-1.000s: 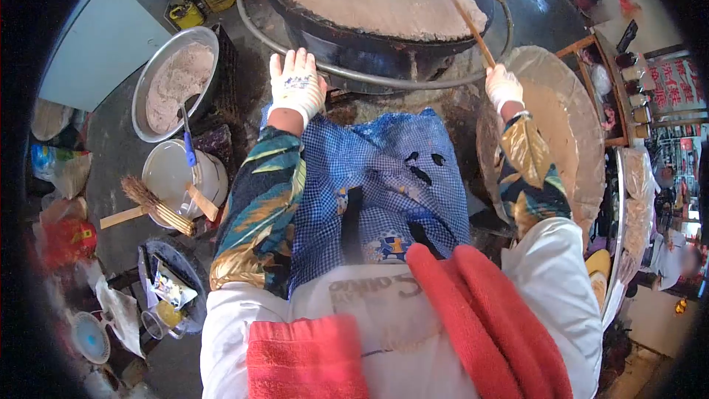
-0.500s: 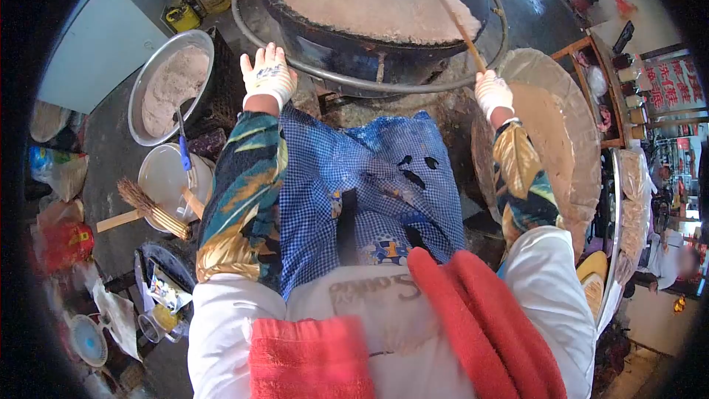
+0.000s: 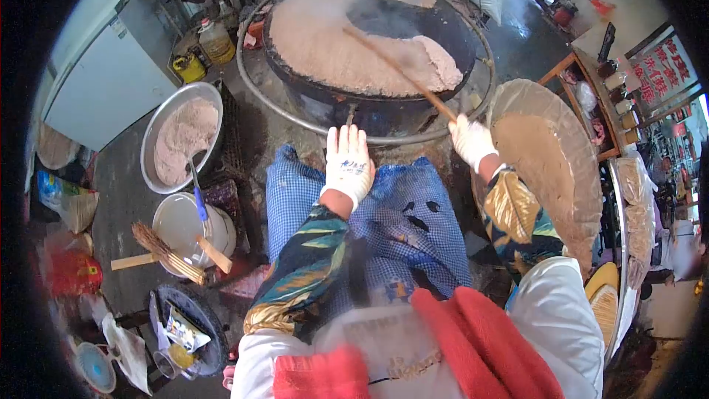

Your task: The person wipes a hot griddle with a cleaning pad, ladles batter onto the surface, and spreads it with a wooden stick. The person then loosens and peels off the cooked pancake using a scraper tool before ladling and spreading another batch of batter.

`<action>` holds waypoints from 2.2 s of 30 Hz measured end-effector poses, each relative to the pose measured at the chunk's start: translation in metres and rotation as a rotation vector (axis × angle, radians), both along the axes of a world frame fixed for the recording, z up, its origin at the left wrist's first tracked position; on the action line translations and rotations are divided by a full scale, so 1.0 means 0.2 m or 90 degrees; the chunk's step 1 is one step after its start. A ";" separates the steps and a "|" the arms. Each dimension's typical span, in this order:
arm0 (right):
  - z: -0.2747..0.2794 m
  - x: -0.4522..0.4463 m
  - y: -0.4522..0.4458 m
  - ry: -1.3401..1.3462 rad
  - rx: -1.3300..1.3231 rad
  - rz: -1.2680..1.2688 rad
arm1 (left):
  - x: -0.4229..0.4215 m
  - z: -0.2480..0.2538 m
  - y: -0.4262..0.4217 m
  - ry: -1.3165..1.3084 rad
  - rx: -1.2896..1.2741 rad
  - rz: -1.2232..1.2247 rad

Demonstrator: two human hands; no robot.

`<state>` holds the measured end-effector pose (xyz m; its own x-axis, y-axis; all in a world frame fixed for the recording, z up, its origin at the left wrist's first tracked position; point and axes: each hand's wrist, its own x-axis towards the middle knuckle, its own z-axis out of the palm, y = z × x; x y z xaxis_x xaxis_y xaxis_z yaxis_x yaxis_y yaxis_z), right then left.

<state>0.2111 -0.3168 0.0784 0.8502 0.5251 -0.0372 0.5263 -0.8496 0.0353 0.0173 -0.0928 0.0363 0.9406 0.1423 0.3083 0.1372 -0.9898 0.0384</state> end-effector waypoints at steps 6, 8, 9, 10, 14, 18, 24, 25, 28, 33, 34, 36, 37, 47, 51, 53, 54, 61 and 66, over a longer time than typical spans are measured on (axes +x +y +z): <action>0.04 0.15 -0.03 -0.033 0.089 -0.108 | -0.02 -0.03 0.11 -0.016 0.048 0.004; 0.08 0.07 0.00 -0.009 0.098 -0.066 | -0.03 0.02 0.12 0.015 0.035 0.022; 0.04 0.07 0.00 -0.007 0.002 -0.031 | -0.02 0.03 0.14 0.005 0.038 0.031; -0.01 0.09 -0.02 -0.010 0.004 -0.034 | -0.04 0.02 0.15 0.002 0.039 0.040; -0.03 0.19 -0.02 -0.060 0.087 -0.091 | -0.05 0.04 0.22 0.029 0.037 0.064; -0.07 0.10 -0.02 0.027 0.043 -0.012 | -0.05 0.01 0.28 0.043 0.038 0.099; -0.01 0.16 -0.02 -0.054 0.070 -0.071 | -0.09 0.00 0.38 0.045 0.041 0.162; 0.00 0.11 -0.01 -0.045 0.076 -0.039 | -0.09 0.05 0.36 0.038 0.024 0.162; -0.04 0.08 -0.01 -0.005 0.005 0.004 | -0.05 0.20 0.18 0.022 -0.094 0.051; -0.06 0.14 0.01 -0.045 0.079 -0.063 | -0.02 -0.03 0.04 0.010 0.002 0.074; -0.01 0.08 0.03 -0.043 0.083 -0.038 | -0.03 0.00 0.06 0.051 -0.004 0.085; -0.07 0.05 0.00 -0.029 0.010 0.016 | -0.04 0.03 0.09 0.068 0.005 0.091; -0.10 0.08 -0.04 -0.027 0.027 -0.046 | -0.05 0.02 0.11 0.060 0.021 0.092; -0.05 0.18 0.01 -0.024 0.043 -0.111 | -0.06 0.00 0.28 0.047 0.045 0.121; 0.03 -0.02 0.10 -0.004 0.042 -0.040 | -0.06 0.02 0.32 0.099 0.072 0.149; 0.01 -0.09 0.11 0.018 -0.022 0.010 | -0.05 0.03 0.36 0.079 0.055 0.148; -0.04 -0.08 0.06 0.028 -0.032 0.009 | -0.07 0.01 0.37 0.060 0.046 0.139; 0.02 0.04 0.05 -0.013 0.029 -0.120 | -0.06 0.05 0.44 0.149 0.043 0.195; -0.01 0.07 0.05 0.015 0.034 -0.161 | -0.04 0.07 0.48 0.146 0.068 0.232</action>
